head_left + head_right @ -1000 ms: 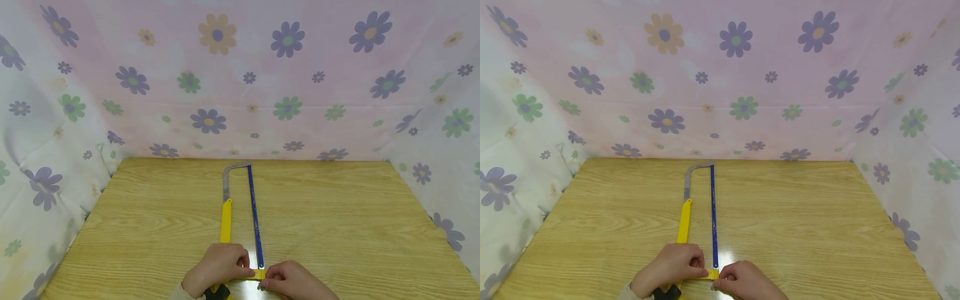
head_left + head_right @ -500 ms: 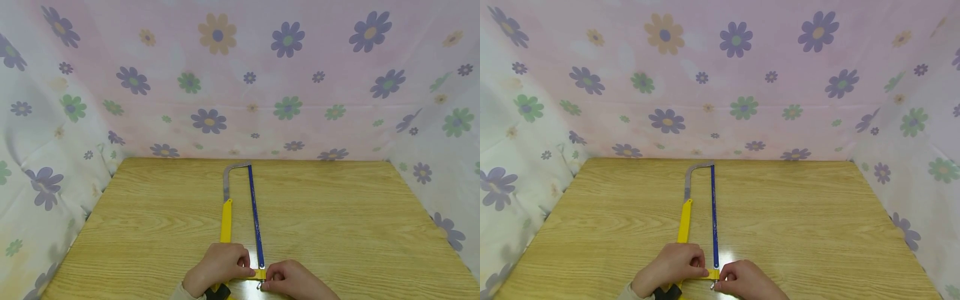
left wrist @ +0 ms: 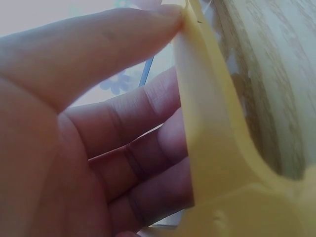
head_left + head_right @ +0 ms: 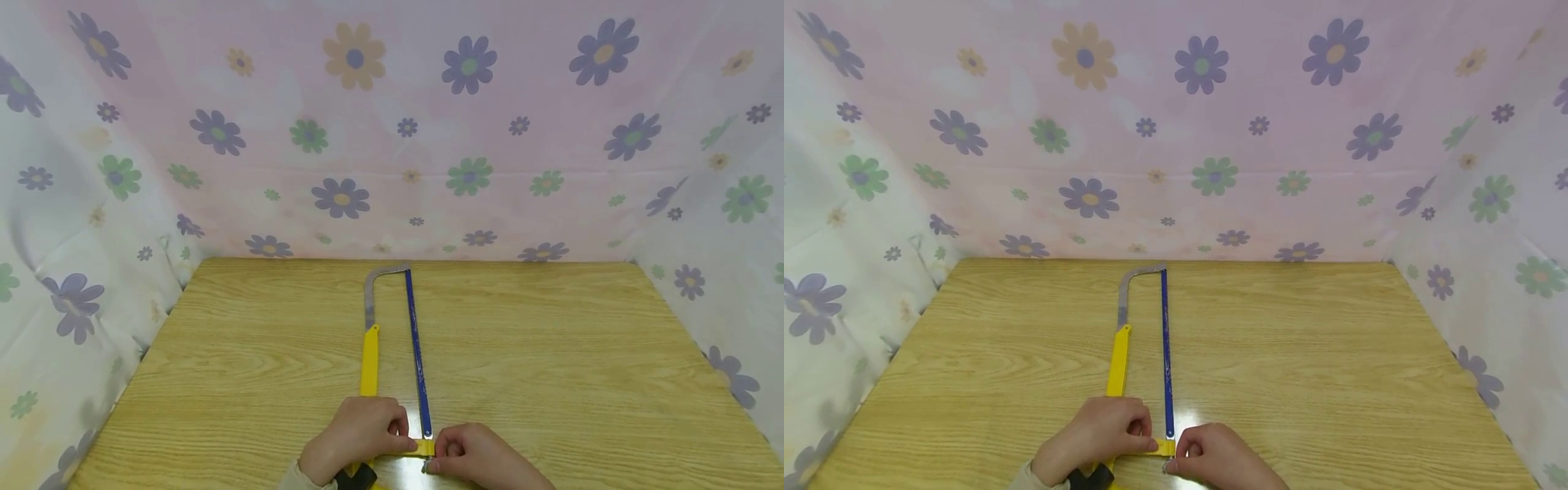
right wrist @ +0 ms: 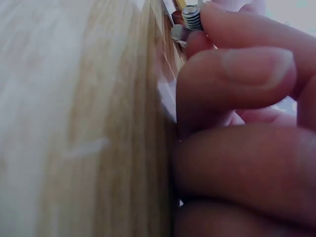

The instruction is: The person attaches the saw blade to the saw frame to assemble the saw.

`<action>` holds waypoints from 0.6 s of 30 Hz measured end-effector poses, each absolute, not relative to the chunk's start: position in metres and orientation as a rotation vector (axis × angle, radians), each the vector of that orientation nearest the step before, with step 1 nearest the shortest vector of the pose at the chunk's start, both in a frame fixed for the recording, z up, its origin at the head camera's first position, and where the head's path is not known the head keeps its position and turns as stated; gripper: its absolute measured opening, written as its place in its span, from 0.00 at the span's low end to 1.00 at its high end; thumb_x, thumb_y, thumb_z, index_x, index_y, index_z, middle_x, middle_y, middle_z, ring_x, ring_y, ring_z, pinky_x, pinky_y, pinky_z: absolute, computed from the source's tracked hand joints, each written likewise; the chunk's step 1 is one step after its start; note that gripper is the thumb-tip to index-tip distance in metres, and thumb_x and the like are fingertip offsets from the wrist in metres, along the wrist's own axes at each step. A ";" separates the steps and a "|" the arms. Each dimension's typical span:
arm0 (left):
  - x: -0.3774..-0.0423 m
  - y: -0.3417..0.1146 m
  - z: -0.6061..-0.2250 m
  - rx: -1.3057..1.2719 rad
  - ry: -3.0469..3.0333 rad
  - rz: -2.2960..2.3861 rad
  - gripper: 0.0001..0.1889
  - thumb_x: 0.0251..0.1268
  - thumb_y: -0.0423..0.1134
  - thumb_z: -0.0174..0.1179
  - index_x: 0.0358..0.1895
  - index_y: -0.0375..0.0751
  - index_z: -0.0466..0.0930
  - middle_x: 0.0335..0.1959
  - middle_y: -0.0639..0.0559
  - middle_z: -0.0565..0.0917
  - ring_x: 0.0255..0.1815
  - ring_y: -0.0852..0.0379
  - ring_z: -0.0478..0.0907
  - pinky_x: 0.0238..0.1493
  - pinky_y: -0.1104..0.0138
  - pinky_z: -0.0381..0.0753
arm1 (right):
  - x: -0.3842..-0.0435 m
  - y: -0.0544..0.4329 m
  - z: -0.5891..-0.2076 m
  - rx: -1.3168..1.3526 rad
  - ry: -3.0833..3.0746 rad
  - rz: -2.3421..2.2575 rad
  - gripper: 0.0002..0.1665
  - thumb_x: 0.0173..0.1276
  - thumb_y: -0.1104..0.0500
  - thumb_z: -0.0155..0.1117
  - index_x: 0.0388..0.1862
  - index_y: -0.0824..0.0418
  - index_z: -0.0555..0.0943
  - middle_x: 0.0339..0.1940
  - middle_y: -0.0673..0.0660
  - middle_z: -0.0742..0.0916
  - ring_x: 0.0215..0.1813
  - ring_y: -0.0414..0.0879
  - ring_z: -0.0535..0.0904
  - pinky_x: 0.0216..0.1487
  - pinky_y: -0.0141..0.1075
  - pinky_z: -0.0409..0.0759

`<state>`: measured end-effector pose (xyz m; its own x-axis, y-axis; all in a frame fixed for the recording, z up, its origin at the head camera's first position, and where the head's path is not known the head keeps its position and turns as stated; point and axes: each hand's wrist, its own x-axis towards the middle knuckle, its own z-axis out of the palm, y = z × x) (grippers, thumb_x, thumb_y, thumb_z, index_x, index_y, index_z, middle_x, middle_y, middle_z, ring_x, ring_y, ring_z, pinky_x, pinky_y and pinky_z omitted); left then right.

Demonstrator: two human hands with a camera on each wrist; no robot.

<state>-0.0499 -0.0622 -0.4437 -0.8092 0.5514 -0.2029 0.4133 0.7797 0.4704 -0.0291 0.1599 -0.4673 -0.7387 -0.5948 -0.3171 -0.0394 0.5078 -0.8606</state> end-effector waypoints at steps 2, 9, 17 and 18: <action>-0.049 -0.062 -0.444 0.741 2.645 0.586 0.12 0.48 0.61 0.58 0.20 0.62 0.74 0.16 0.70 0.67 0.16 0.70 0.63 0.19 0.71 0.60 | -0.029 0.160 -0.468 -0.505 2.142 -1.208 0.15 0.55 0.42 0.61 0.22 0.50 0.77 0.14 0.41 0.74 0.19 0.34 0.67 0.20 0.28 0.62; -0.049 -0.062 -0.442 0.736 2.635 0.581 0.12 0.49 0.61 0.58 0.20 0.62 0.74 0.16 0.69 0.67 0.16 0.70 0.63 0.19 0.71 0.60 | -0.030 0.159 -0.467 -0.480 2.124 -1.194 0.15 0.57 0.42 0.60 0.22 0.49 0.79 0.15 0.41 0.74 0.20 0.35 0.67 0.20 0.28 0.62; -0.050 -0.061 -0.443 0.730 2.641 0.587 0.12 0.49 0.62 0.58 0.20 0.62 0.73 0.15 0.69 0.67 0.16 0.70 0.63 0.19 0.71 0.60 | -0.030 0.158 -0.465 -0.480 2.137 -1.171 0.15 0.57 0.41 0.59 0.22 0.48 0.80 0.14 0.41 0.73 0.19 0.34 0.67 0.20 0.28 0.61; -0.050 -0.061 -0.443 0.729 2.641 0.589 0.12 0.49 0.61 0.58 0.20 0.62 0.73 0.15 0.69 0.67 0.16 0.70 0.63 0.19 0.71 0.60 | -0.030 0.158 -0.465 -0.483 2.139 -1.170 0.15 0.57 0.41 0.59 0.22 0.48 0.80 0.14 0.41 0.73 0.19 0.34 0.67 0.20 0.28 0.61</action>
